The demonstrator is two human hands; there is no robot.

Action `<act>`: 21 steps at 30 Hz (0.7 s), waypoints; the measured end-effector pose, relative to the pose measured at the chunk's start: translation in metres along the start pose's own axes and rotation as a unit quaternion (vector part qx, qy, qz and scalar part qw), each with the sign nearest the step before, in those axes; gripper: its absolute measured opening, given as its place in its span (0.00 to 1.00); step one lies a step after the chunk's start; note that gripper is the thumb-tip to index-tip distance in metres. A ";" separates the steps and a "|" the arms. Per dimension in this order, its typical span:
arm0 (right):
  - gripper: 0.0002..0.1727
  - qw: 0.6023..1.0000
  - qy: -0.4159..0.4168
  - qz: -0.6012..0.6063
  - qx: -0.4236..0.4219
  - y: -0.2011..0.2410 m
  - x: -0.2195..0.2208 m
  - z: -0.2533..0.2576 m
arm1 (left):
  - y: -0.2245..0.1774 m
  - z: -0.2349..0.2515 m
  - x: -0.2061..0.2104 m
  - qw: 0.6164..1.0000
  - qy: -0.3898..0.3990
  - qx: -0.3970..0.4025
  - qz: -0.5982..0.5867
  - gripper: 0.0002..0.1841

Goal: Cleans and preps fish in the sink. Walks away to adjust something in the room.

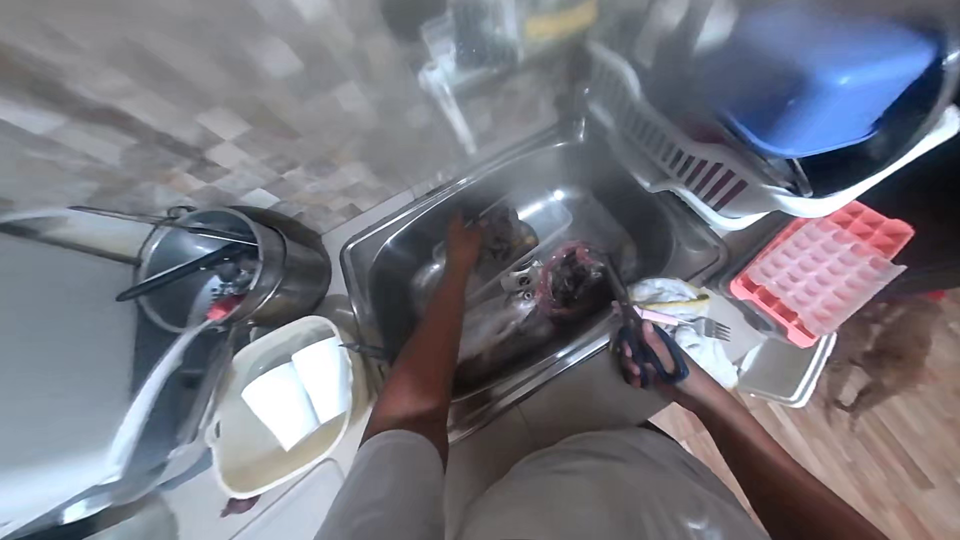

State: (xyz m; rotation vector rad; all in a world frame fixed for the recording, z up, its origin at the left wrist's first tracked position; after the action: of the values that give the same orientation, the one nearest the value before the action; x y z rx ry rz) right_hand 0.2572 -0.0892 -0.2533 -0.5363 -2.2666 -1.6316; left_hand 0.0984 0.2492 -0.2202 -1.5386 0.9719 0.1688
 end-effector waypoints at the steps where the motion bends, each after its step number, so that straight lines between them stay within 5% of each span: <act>1: 0.42 1.000 -0.002 0.003 0.004 0.000 0.000 0.001 | -0.001 0.002 0.004 0.999 -0.011 0.002 0.052 0.30; 3: 0.46 1.000 0.000 0.007 0.000 0.000 -0.002 0.002 | -0.008 -0.004 0.022 0.989 0.016 0.066 0.131 0.24; 6: 0.49 1.000 0.017 0.012 -0.015 -0.002 -0.006 0.003 | -0.008 -0.019 0.069 0.939 0.202 0.206 0.185 0.15; 9: 0.45 1.000 0.007 0.022 -0.007 -0.002 -0.005 0.003 | -0.018 -0.020 0.119 0.863 0.390 0.139 0.289 0.17; 14: 0.45 0.999 -0.009 0.039 0.009 -0.003 -0.006 0.002 | -0.006 0.007 0.157 0.912 0.329 0.096 0.227 0.23; 21: 0.47 0.998 0.016 0.064 0.006 -0.008 -0.009 0.005 | -0.002 0.011 0.160 0.800 0.360 0.136 0.461 0.20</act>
State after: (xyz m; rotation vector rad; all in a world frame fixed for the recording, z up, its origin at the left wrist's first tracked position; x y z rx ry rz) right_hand 0.2617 -0.0883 -0.2654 -0.6344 -2.1707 -1.5518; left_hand 0.2060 0.1827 -0.3190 -0.7168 2.2167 0.1092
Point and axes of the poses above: each hand's wrist, its own z-axis towards the middle knuckle, its own x-axis out of the palm, y = z × x, the point moved 1 cm from there along z, towards the middle knuckle, and after that the axes turned 10 degrees about y, right-handed, at the moved point
